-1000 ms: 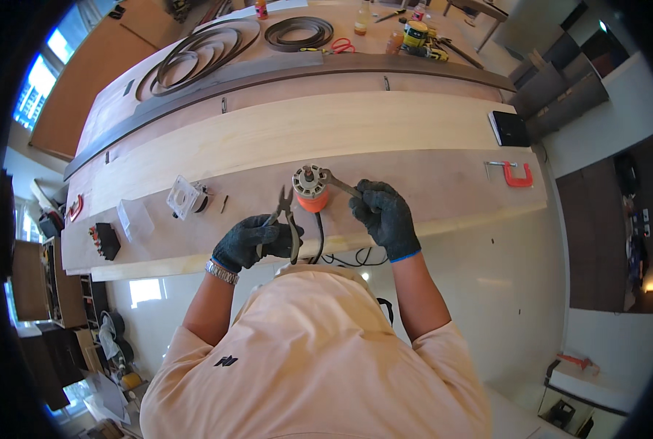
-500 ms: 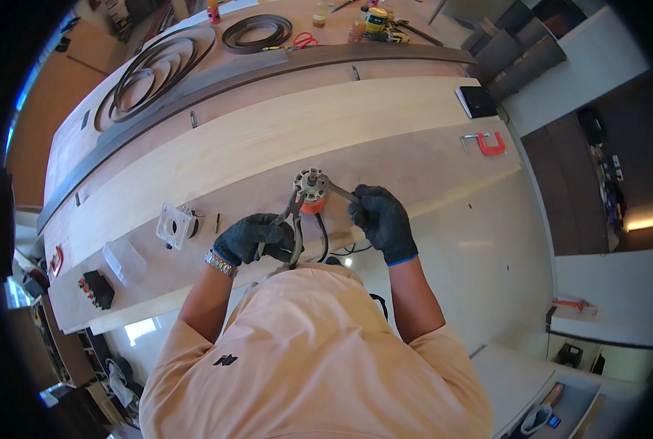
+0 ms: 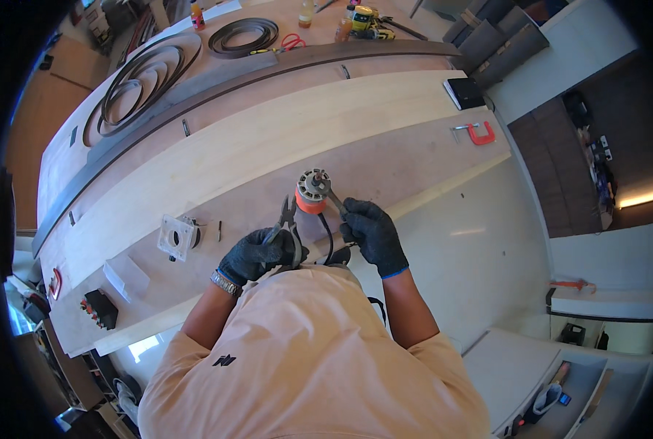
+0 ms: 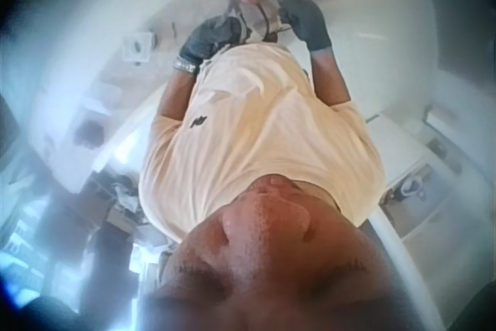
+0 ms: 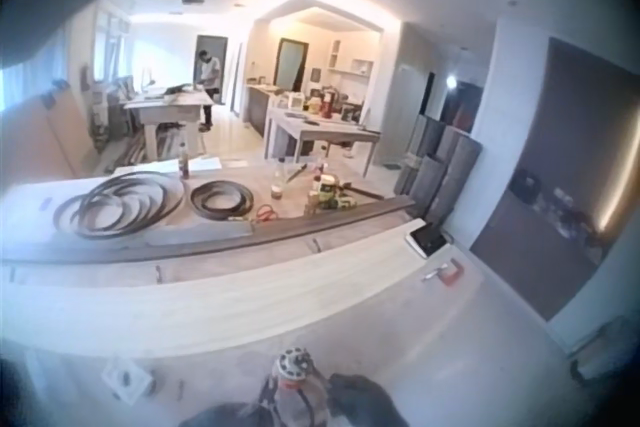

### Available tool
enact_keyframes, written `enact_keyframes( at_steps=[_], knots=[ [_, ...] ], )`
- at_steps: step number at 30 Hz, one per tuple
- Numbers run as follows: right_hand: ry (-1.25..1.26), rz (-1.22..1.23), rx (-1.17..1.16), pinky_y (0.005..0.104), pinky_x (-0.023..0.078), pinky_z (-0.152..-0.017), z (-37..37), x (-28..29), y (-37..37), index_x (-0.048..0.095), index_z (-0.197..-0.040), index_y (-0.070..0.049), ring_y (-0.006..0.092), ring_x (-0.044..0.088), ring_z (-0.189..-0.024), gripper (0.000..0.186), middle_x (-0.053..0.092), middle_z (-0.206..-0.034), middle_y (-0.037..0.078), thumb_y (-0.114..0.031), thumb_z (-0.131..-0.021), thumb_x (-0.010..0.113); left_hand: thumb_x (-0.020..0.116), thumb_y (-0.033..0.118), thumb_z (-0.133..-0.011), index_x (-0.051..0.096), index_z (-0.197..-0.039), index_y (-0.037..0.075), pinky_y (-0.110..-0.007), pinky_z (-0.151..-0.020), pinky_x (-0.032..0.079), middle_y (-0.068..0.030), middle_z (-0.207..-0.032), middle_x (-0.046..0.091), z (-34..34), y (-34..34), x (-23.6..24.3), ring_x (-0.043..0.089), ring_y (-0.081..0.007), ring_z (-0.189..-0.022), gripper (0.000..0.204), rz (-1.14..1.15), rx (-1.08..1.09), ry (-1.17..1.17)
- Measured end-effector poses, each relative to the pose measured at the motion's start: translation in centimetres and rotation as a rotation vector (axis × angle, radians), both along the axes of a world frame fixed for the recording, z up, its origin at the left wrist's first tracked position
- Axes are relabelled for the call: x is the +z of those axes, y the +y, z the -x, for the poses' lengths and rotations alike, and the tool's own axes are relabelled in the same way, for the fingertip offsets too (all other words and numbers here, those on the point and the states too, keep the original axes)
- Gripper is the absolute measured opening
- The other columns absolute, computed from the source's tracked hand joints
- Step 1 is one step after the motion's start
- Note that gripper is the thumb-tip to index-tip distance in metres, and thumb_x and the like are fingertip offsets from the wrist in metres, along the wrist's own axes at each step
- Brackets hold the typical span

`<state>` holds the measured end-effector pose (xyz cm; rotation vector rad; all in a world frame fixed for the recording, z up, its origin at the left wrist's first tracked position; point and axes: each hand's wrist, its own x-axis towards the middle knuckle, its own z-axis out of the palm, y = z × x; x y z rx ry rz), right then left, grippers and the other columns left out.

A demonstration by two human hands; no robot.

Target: The person holds a small woodworking router and uses a wrench and a pair of pliers to loosen and tighten the collet nut.

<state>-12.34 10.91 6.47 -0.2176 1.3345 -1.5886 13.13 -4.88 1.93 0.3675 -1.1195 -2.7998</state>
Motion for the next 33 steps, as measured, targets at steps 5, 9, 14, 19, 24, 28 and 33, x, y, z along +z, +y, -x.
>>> enact_keyframes(
  at_steps=[5, 9, 14, 19, 24, 28, 33],
  knots=[
    [0.082, -0.063, 0.078, 0.0304, 0.054, -0.065, -1.8, 0.1, -0.2, 0.067, -0.122, -0.001, 0.0153, 0.068, -0.074, 0.029, 0.07, -0.091, 0.006, -0.007, -0.094, 0.069, 0.079, 0.029, -0.087, 0.069, -0.108, 0.001, -0.04, -0.095, 0.051, -0.0096, -0.103, 0.071, -0.3, -0.2, 0.7, 0.066, -0.0252, -0.1, 0.036, 0.048, -0.022, -0.072],
    [0.075, -0.032, 0.139, 0.0297, 0.054, -0.065, -2.7, 0.3, -0.1, 0.066, -0.126, -0.001, 0.015, 0.068, -0.075, 0.031, 0.069, -0.093, 0.006, -0.01, -0.096, 0.067, 0.079, 0.03, -0.089, 0.069, -0.109, 0.001, -0.039, -0.096, 0.05, -0.0092, -0.102, 0.07, -0.6, -0.1, 0.4, 0.066, -0.0247, -0.103, 0.037, 0.05, -0.016, -0.051],
    [0.067, -0.001, 0.131, 0.0291, 0.054, -0.066, -3.3, 0.7, 0.4, 0.064, -0.13, -0.002, 0.0149, 0.068, -0.077, 0.034, 0.069, -0.096, 0.006, -0.012, -0.098, 0.065, 0.077, 0.033, -0.09, 0.068, -0.106, 0.001, -0.038, -0.095, 0.051, -0.0081, -0.099, 0.069, -0.7, 0.0, 0.9, 0.066, -0.0239, -0.1, 0.036, 0.031, -0.008, -0.098],
    [0.092, 0.002, 0.11, 0.0301, 0.055, -0.069, -3.4, 0.6, 0.8, 0.064, -0.13, -0.002, 0.0154, 0.068, -0.079, 0.033, 0.069, -0.099, 0.006, -0.012, -0.098, 0.064, 0.077, 0.036, -0.091, 0.068, -0.108, 0.001, -0.035, -0.087, 0.05, -0.0068, -0.096, 0.067, -0.4, 0.2, 0.3, 0.062, -0.0203, -0.091, 0.04, 0.016, -0.012, -0.058],
    [0.093, -0.038, 0.054, 0.0322, 0.056, -0.067, -2.7, 0.2, 0.9, 0.065, -0.127, -0.004, 0.0168, 0.068, -0.079, 0.031, 0.069, -0.098, 0.007, -0.011, -0.097, 0.066, 0.075, 0.032, -0.092, 0.068, -0.118, -0.003, -0.039, -0.092, 0.053, -0.0132, -0.108, 0.071, 0.4, -0.6, 0.6, 0.067, -0.0244, -0.1, 0.044, -0.027, -0.03, -0.069],
    [0.078, 0.007, 0.028, 0.0322, 0.055, -0.065, -2.5, 0.7, 0.4, 0.067, -0.125, -0.004, 0.0166, 0.068, -0.078, 0.03, 0.069, -0.095, 0.006, -0.011, -0.096, 0.068, 0.072, 0.027, -0.095, 0.063, -0.128, -0.009, -0.044, -0.1, 0.055, -0.0218, -0.122, 0.071, 1.2, -1.6, 0.3, 0.07, -0.0315, -0.111, 0.049, -0.11, -0.074, -0.082],
    [0.075, -0.004, 0.001, 0.0313, 0.056, -0.068, -1.6, 1.6, -0.1, 0.068, -0.122, -0.002, 0.0158, 0.067, -0.075, 0.027, 0.07, -0.095, 0.006, -0.007, -0.095, 0.066, 0.07, 0.024, -0.096, 0.063, -0.128, -0.009, -0.045, -0.101, 0.055, -0.0221, -0.12, 0.071, 2.3, -1.5, 0.8, 0.07, -0.0322, -0.111, 0.047, -0.217, -0.108, -0.035]
  ],
)
